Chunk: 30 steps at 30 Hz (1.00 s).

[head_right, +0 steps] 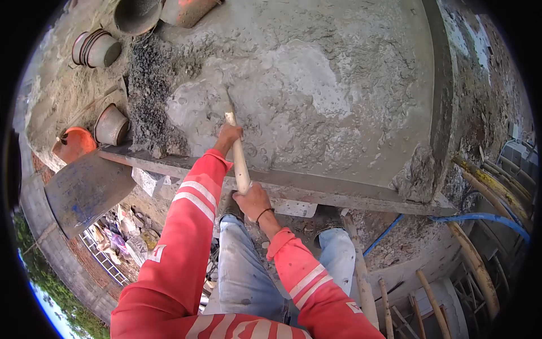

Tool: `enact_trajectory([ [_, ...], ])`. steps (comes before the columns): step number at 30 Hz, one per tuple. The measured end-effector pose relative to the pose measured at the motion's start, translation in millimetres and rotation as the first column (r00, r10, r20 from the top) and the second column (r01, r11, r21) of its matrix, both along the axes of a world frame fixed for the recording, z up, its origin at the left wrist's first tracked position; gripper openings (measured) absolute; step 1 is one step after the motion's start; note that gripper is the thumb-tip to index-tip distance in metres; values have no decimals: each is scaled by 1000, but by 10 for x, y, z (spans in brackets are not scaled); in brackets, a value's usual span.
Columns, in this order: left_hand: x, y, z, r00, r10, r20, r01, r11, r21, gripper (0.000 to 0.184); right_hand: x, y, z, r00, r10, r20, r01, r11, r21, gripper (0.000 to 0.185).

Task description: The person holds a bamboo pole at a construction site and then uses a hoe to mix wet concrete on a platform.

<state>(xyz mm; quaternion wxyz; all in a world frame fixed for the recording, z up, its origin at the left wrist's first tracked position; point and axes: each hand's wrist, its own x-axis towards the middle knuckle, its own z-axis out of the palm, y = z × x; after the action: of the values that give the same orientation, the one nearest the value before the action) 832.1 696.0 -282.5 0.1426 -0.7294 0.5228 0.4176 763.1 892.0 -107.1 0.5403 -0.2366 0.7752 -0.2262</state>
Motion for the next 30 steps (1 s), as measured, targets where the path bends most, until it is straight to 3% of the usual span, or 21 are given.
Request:
enact_trajectory([
  [1, -143, 83, 19, 995, 89, -39, -90, 996, -10, 33, -464, 24, 3, 976, 45, 211, -65, 994, 91, 45],
  [2, -269, 193, -34, 997, 65, -31, -65, 998, -24, 33, -852, 144, 24, 906, 72, 417, -151, 976, 159, 48],
  [4, -482, 379, -129, 817, 521, -247, -504, 854, 132, 27, -1331, 441, 109, 912, 135, 388, -182, 979, 87, 46],
  [5, -651, 457, 30, 693, 656, -298, -631, 752, 188, 9, -1528, 599, 102, 914, 212, 346, -237, 971, 34, 45],
  [6, -694, 512, -9, 709, 642, -291, -621, 764, 173, 9, -1654, 832, 29, 912, 198, 360, -221, 975, 24, 45],
  [8, -762, 678, -72, 361, 795, -487, -781, 543, 308, 7, -1795, 1428, -95, 928, 340, 154, -321, 937, -136, 42],
  [9, -879, 814, -37, 414, 785, -461, -771, 571, 281, 8, -2003, 1664, 7, 932, 328, 151, -297, 934, -199, 41],
  [10, -1062, 1075, 91, 375, 785, -494, -782, 554, 287, 11, -2257, 1872, 163, 936, 322, 145, -277, 924, -263, 41],
  [12, -1584, 1713, 568, 329, 800, -501, -806, 515, 293, 15, -2734, 2296, 415, 912, 394, 114, -385, 918, -93, 37],
  [13, -1820, 2017, 715, 294, 830, -474, -796, 487, 360, 13, -2903, 2662, 384, 914, 400, 72, -391, 914, -112, 34],
  [14, -2003, 2347, 682, 199, 886, -419, -810, 389, 439, 12, -3101, 2859, 575, 916, 400, 35, -400, 916, 4, 34],
  [16, -2363, 2985, 766, 70, 930, -361, -743, 290, 603, 7, -3337, 3714, 370, 819, 531, -216, -505, 847, 166, 44],
  [20, -2751, 3662, 1174, 72, 962, -262, -680, 240, 693, 6, -3557, 4494, 729, 726, 587, -358, -496, 807, 320, 40],
  [22, -2592, 3539, 1413, 65, 963, -262, -705, 230, 671, 6, -3409, 4410, 811, 661, 628, -411, -548, 778, 307, 39],
  [24, -2344, 3229, 1771, -35, 922, -385, -653, 270, 708, 9, -3181, 4201, 771, 785, 521, -333, -412, 843, 347, 39],
  [25, -2144, 2884, 1908, -65, 891, -449, -663, 298, 687, 9, -2945, 3773, 810, 709, 583, -397, -493, 812, 312, 37],
  [26, -1879, 2466, 2032, -68, 834, -547, -676, 365, 640, 9, -2665, 3392, 699, 754, 536, -380, -478, 844, 242, 36],
  [28, -1252, 1505, 2208, -28, 708, -705, -716, 478, 509, 14, -1950, 2392, 580, 804, 441, -398, -457, 887, 59, 34],
  [30, -589, 481, 2386, 112, 511, -852, -804, 551, 225, 20, -1146, 1324, 417, 854, 397, -337, -458, 880, -122, 33],
])
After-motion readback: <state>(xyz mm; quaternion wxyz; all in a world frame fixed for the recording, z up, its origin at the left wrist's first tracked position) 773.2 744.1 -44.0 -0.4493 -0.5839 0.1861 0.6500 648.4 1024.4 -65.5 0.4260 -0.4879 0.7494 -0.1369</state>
